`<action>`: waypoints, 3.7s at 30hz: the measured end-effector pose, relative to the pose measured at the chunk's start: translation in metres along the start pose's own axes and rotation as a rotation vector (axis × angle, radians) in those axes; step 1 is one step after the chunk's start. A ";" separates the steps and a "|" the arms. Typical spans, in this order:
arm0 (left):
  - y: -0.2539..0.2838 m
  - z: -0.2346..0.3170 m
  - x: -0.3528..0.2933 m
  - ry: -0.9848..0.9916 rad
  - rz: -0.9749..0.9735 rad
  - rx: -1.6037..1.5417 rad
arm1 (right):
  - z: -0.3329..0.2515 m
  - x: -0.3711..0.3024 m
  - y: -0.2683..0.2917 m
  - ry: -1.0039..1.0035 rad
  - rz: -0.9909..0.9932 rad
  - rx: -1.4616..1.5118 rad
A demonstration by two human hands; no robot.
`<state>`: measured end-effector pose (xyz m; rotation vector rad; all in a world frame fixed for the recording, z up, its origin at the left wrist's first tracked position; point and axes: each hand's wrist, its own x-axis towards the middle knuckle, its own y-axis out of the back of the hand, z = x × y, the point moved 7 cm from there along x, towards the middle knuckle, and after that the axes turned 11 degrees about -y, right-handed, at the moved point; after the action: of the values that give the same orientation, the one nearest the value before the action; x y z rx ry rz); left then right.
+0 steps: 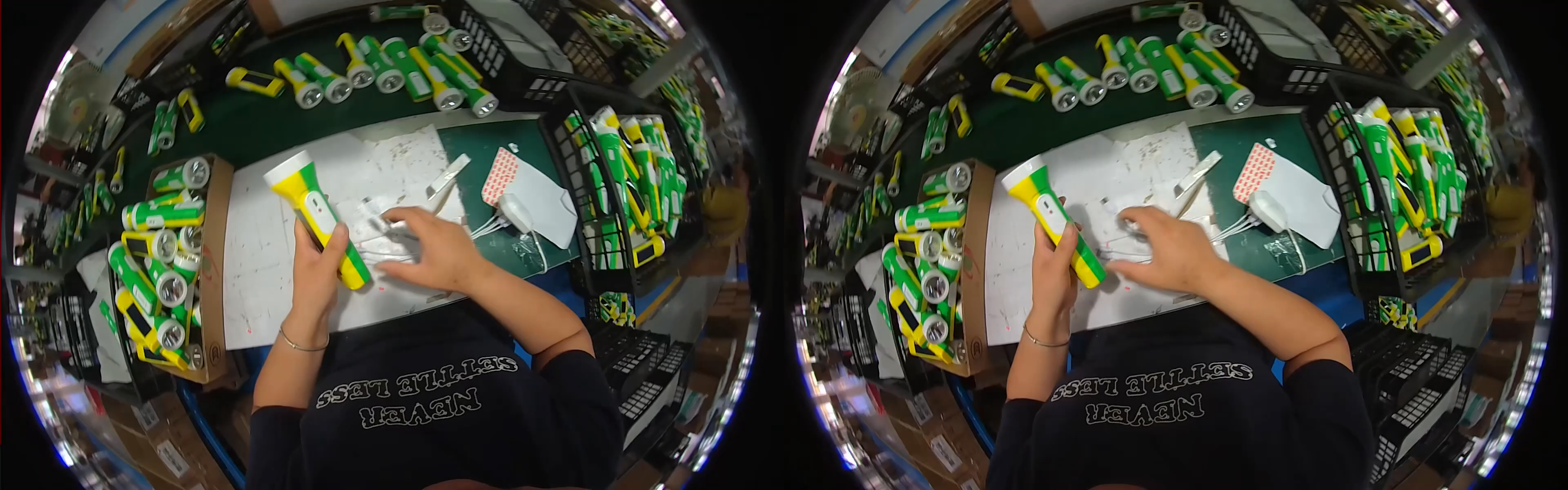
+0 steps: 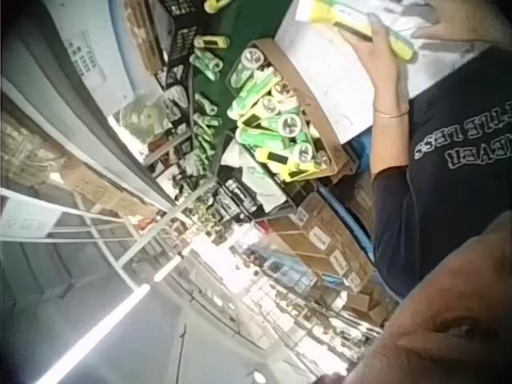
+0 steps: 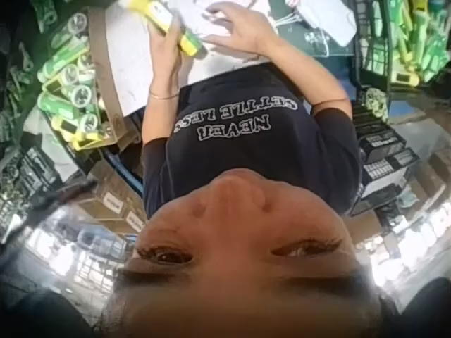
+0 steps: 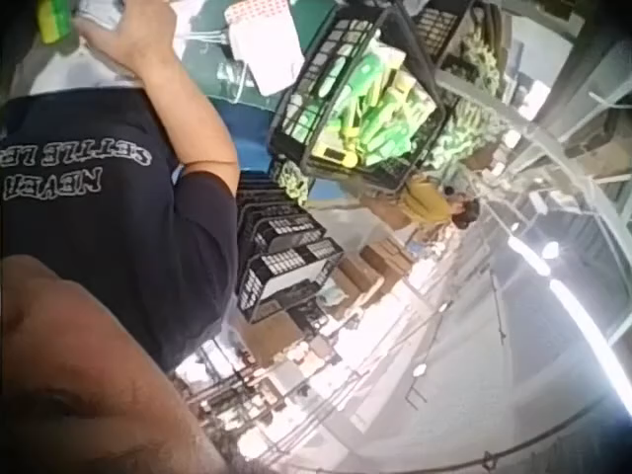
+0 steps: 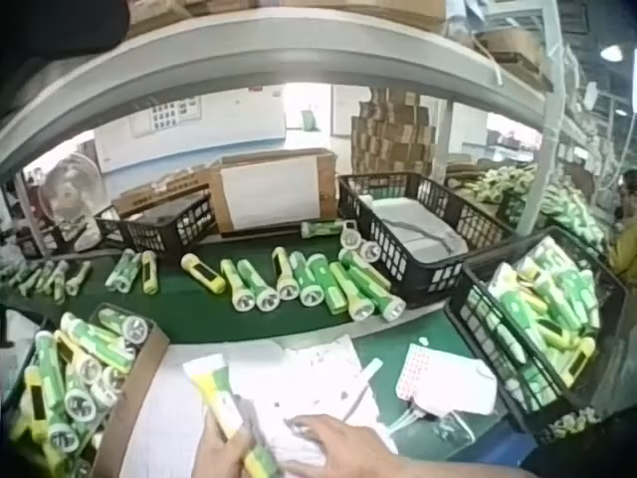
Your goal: Assembling components and applying stickers to solar-powered LED flashlights on a production line.
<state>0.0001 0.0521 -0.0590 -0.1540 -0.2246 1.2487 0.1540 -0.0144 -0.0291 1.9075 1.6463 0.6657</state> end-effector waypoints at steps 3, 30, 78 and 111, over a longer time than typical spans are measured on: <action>-0.041 0.005 -0.010 0.114 -0.174 -0.195 | -0.012 -0.001 -0.021 -0.143 -0.353 0.410; -0.036 -0.004 0.002 0.088 -0.392 0.118 | 0.157 0.151 0.136 -0.512 0.268 -0.898; -0.031 -0.037 0.001 0.124 -0.176 -0.121 | -0.044 -0.015 -0.010 0.424 0.105 -0.521; -0.018 0.036 -0.014 -0.318 -0.685 1.133 | 0.002 0.020 0.017 -0.149 -0.457 0.319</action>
<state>0.0035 0.0331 -0.0216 1.0256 0.1761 0.5605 0.1706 0.0032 -0.0189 1.6372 2.0832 0.0794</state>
